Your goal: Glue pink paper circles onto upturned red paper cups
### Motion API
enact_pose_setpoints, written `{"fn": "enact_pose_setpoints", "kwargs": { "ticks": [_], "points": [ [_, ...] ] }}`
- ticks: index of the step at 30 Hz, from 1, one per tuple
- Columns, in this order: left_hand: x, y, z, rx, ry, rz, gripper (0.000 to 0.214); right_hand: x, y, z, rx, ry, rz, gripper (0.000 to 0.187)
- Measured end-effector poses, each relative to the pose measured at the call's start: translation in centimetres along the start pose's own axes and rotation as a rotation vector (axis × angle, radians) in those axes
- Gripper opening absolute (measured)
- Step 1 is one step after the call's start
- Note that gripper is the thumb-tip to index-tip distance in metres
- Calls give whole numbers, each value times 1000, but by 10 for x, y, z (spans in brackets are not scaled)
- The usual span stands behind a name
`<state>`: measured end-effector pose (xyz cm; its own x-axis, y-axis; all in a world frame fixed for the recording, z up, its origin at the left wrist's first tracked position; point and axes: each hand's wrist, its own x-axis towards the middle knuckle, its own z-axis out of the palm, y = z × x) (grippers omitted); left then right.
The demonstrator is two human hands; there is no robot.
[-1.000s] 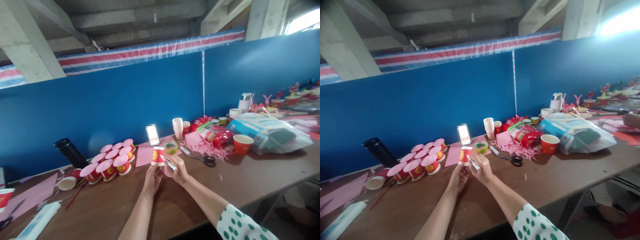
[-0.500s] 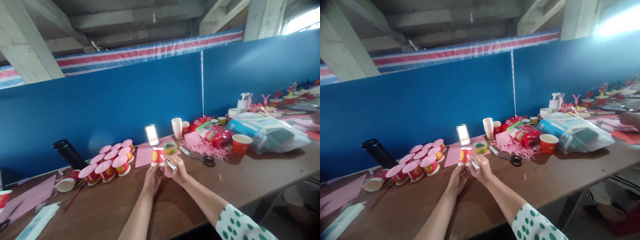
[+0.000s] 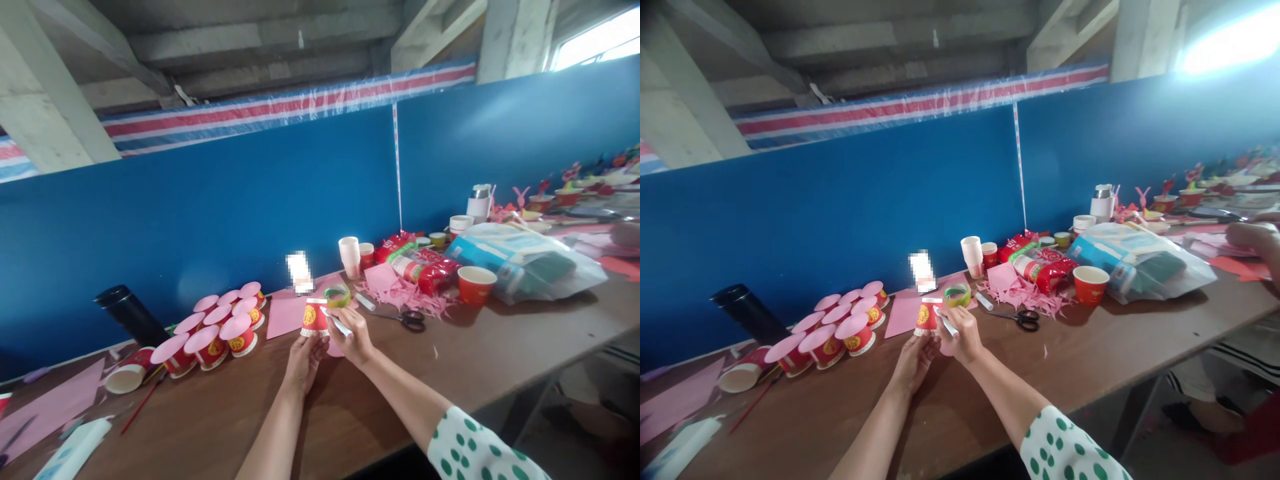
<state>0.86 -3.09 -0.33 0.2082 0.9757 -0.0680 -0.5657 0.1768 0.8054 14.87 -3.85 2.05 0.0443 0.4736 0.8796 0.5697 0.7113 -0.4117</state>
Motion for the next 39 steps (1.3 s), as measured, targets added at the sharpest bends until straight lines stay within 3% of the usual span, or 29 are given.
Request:
{"fn": "enact_pose_setpoints", "kwargs": {
  "ticks": [39],
  "points": [
    [-2,0,5,35,50,24,24,0,5,0,-3,33,59,14]
  ]
}}
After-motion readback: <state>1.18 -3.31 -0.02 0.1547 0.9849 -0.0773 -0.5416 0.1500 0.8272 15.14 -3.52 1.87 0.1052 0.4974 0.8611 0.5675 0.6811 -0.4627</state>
